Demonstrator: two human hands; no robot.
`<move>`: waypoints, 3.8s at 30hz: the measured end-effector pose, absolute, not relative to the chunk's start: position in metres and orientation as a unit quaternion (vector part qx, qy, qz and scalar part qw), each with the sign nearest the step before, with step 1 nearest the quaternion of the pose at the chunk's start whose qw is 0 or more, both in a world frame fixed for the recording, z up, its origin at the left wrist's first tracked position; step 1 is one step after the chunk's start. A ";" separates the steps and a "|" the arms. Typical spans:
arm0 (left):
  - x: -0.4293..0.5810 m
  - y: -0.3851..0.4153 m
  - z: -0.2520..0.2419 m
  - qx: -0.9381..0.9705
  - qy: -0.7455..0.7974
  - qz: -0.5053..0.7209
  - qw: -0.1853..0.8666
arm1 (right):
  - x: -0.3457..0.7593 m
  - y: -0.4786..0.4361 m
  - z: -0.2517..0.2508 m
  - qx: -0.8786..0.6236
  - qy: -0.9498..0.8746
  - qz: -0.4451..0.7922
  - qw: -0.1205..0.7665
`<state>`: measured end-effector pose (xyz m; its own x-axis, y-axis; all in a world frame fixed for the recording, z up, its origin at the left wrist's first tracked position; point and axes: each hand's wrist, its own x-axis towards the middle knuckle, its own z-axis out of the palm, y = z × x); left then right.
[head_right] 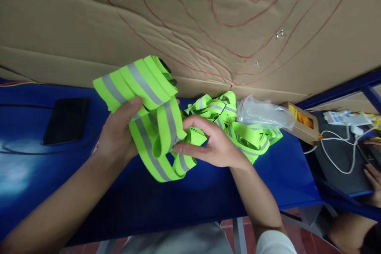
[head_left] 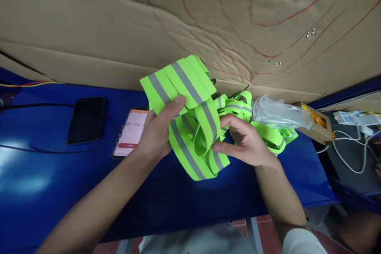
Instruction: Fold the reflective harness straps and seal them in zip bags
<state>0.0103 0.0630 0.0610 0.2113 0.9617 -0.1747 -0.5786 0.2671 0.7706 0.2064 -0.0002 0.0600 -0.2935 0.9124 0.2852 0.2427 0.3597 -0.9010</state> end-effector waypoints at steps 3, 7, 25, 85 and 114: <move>0.007 0.065 0.063 0.287 0.323 0.565 0.703 | 0.204 0.002 0.060 -0.434 -0.705 0.387 0.405; 0.005 0.066 0.064 0.270 0.322 0.575 0.703 | 0.198 0.004 0.047 -0.523 -0.652 0.411 0.364; 0.000 0.063 0.047 0.454 0.271 0.417 0.739 | 0.222 0.002 0.064 -0.477 -0.630 0.365 0.492; 0.023 0.043 0.035 0.287 0.241 0.218 0.901 | 0.220 -0.008 0.080 -0.496 -0.705 0.371 0.346; 0.019 0.047 0.044 0.395 0.214 0.388 0.805 | 0.190 0.001 0.040 -0.422 -0.719 0.134 0.536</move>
<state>0.0192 0.0473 0.0437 0.6082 0.7929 -0.0378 -0.4557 0.3878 0.8013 0.1903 0.0007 0.0398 -0.0708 0.7502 0.6574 0.4629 0.6085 -0.6445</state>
